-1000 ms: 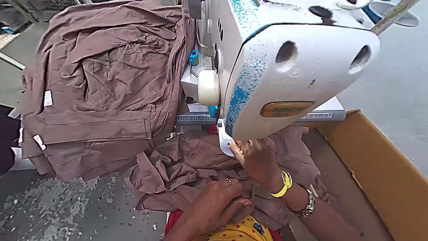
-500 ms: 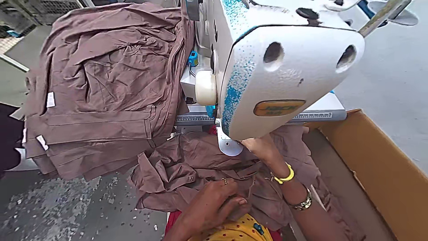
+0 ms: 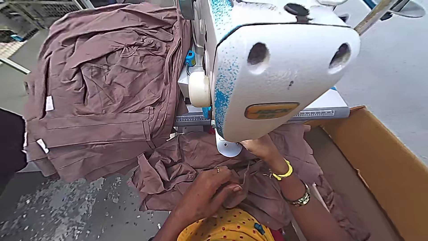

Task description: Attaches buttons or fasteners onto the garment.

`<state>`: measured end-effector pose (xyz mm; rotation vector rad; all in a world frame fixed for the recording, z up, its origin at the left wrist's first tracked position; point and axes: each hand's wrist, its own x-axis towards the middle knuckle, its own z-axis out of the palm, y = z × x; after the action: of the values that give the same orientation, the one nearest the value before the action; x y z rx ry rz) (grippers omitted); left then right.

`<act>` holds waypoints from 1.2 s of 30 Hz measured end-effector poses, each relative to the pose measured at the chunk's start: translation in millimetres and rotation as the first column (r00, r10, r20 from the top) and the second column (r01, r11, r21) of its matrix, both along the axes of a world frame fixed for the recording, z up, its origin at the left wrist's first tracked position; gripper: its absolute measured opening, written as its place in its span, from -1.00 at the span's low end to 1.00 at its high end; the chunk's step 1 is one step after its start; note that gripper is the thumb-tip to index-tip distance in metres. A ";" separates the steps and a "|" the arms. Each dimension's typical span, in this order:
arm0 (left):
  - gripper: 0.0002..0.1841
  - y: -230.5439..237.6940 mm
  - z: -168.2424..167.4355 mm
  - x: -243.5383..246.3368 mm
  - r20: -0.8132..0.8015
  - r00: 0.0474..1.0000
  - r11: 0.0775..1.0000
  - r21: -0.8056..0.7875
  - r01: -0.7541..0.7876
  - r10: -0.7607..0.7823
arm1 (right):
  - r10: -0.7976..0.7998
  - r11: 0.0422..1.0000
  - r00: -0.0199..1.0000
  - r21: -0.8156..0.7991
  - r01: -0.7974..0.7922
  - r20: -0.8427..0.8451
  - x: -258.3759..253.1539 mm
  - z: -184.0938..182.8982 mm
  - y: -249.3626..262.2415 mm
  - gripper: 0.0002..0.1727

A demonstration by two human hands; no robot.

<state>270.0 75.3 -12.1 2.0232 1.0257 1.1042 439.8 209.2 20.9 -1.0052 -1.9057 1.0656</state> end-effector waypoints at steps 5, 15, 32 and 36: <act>-0.70 -1.2 0.1 -2.6 0.023 1.000 1.000 0.007 -0.002 0.002 | -0.002 0.998 0.998 0.061 -0.002 0.067 3.2 1.0 -0.3 -0.66; -0.81 35.5 23.8 -28.7 0.258 0.931 0.944 -0.272 -0.185 0.257 | 0.077 0.961 0.995 0.272 -0.056 -0.066 27.1 -12.2 -28.2 -0.59; -0.61 63.8 20.4 -10.4 0.397 0.756 0.802 -0.531 -0.273 0.520 | -0.152 0.979 0.986 0.144 0.142 0.065 38.3 -11.0 13.4 -0.83; -0.60 63.9 19.9 -8.5 0.424 0.737 0.798 -0.546 -0.255 0.526 | -0.537 0.747 0.807 0.584 0.318 0.248 69.3 -17.9 59.6 -0.82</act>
<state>261.4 139.2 7.7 1.0107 1.2793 1.4032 509.1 268.8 3.0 -1.3208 -1.9606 0.0386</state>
